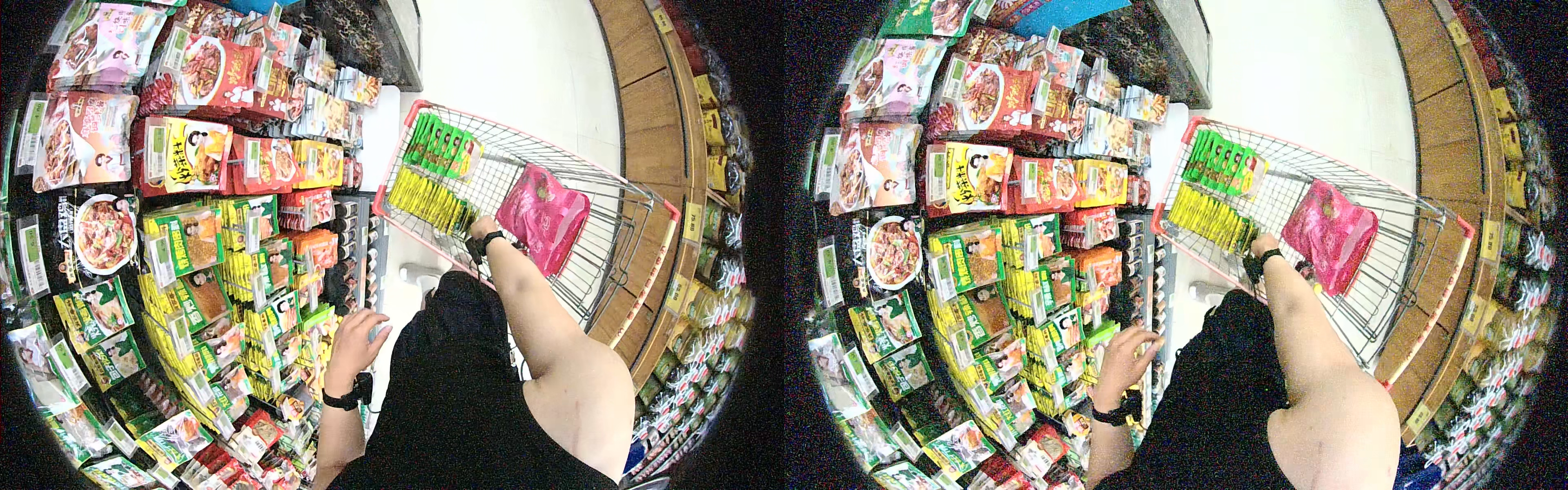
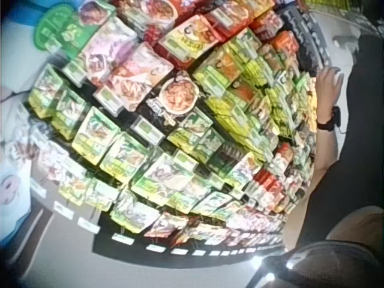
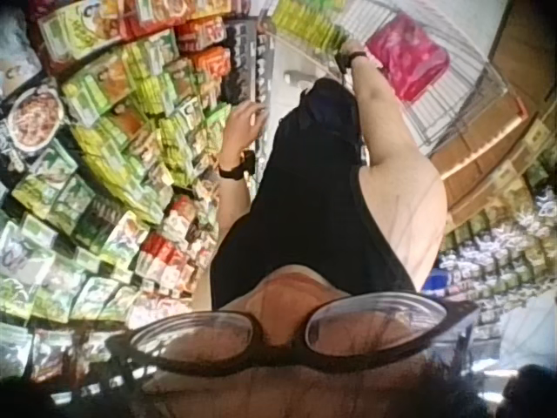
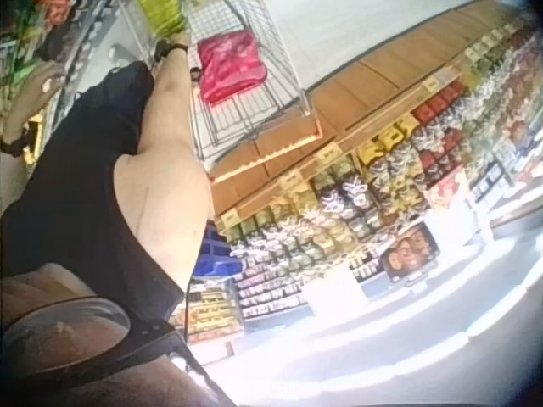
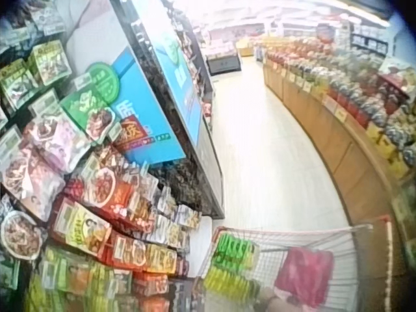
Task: Selecting various spice and seasoning packets from a supermarket shelf and placing them into a shopping cart.
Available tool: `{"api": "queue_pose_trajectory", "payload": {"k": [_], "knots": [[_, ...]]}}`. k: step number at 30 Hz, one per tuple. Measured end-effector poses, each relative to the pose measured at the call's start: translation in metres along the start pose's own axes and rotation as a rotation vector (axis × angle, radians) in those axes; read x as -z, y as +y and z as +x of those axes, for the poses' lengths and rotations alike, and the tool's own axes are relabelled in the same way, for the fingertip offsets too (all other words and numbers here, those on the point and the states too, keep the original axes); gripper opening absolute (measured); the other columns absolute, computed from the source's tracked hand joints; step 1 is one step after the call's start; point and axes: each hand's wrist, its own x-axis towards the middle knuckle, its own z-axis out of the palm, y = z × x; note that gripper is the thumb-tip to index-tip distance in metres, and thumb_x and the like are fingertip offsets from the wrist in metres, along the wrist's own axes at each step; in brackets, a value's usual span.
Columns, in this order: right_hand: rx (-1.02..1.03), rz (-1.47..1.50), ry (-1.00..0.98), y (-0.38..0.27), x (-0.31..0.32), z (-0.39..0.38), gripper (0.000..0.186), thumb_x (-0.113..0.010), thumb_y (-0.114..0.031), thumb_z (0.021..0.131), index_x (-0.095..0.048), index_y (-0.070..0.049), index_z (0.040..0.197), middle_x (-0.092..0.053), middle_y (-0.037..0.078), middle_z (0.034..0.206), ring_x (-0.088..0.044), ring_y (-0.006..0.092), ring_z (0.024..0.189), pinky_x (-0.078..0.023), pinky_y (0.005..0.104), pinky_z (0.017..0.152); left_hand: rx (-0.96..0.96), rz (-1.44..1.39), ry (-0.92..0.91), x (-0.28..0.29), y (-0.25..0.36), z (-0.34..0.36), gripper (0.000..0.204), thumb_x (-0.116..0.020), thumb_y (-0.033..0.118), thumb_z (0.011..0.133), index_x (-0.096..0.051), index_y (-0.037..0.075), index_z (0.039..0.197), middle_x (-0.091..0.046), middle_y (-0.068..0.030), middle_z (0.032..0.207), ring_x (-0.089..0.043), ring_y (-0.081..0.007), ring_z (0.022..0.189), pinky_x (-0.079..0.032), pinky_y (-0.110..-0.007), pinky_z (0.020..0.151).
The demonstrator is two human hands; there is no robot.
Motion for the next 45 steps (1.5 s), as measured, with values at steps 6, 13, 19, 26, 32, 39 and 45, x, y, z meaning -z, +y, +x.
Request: {"api": "queue_pose_trajectory", "payload": {"k": [6,13,19,26,32,39,45], "knots": [[-0.061,0.139,0.086,0.025,0.014,-0.014,0.042,-0.066,-0.033,0.077,-0.067,0.001,0.102,-0.066,0.025,0.105,-0.066,0.0368,0.098,-0.054,0.0417,0.083,0.041,-0.032,-0.057,-0.011,-0.011,-0.005,0.019,-0.070,0.018,0.083,-0.068,0.004,0.095,-0.065,-0.0117,0.091,-0.062,-0.0311,0.087,-0.048,-0.039,0.080],[0.099,-0.195,0.046,0.052,-0.011,0.017,0.057,-0.053,-0.052,0.089,-0.070,0.002,0.095,-0.066,0.026,0.106,-0.065,0.0353,0.101,-0.054,0.0422,0.084,0.062,-0.047,-0.014,-0.018,-0.024,-0.025,0.017,-0.070,0.021,0.084,-0.068,0.007,0.094,-0.064,-0.0087,0.090,-0.061,-0.0295,0.088,-0.046,-0.039,0.078],[0.117,-0.279,0.227,0.088,-0.018,0.038,0.041,-0.048,-0.041,0.092,-0.074,-0.009,0.090,-0.071,0.016,0.097,-0.068,0.0313,0.092,-0.056,0.0406,0.076,-0.041,-0.122,0.009,-0.036,-0.039,-0.044,0.016,-0.069,0.020,0.084,-0.066,0.007,0.093,-0.064,-0.0090,0.090,-0.061,-0.0303,0.087,-0.046,-0.040,0.077],[0.401,-0.444,0.347,0.044,0.013,-0.018,0.035,-0.048,-0.033,0.093,-0.073,-0.008,0.092,-0.070,0.019,0.094,-0.069,0.0341,0.082,-0.054,0.0420,0.066,-0.060,-0.124,0.078,-0.037,-0.068,-0.102,0.019,-0.068,0.025,0.085,-0.067,0.007,0.092,-0.064,-0.0099,0.090,-0.062,-0.0308,0.088,-0.047,-0.040,0.080],[0.289,0.619,0.731,0.070,0.088,-0.066,0.022,-0.054,-0.020,0.089,-0.062,0.000,0.088,-0.059,0.004,0.064,-0.054,0.0152,0.052,-0.040,0.0300,0.046,-0.145,-0.206,0.122,-0.047,-0.096,-0.134,0.018,-0.068,0.025,0.085,-0.068,0.008,0.092,-0.065,-0.0096,0.091,-0.062,-0.0312,0.089,-0.048,-0.040,0.081],[0.470,1.198,0.355,-0.047,0.123,-0.226,0.018,-0.047,-0.018,0.097,-0.059,-0.007,0.106,-0.061,0.001,0.090,-0.059,0.0117,0.070,-0.049,0.0247,0.057,-0.181,-0.276,0.217,-0.063,-0.139,-0.174,0.016,-0.069,0.022,0.084,-0.068,0.007,0.089,-0.066,-0.0099,0.087,-0.063,-0.0326,0.081,-0.049,-0.041,0.074],[0.751,1.231,-0.156,-0.121,0.090,-0.363,0.028,-0.049,-0.008,0.093,-0.057,0.000,0.119,-0.065,0.007,0.108,-0.066,0.0146,0.088,-0.055,0.0273,0.075,-0.103,-0.552,0.300,-0.058,-0.148,-0.162,0.023,-0.069,0.025,0.085,-0.067,0.004,0.095,-0.066,-0.0108,0.088,-0.065,-0.0256,0.078,-0.050,-0.034,0.073]]}}
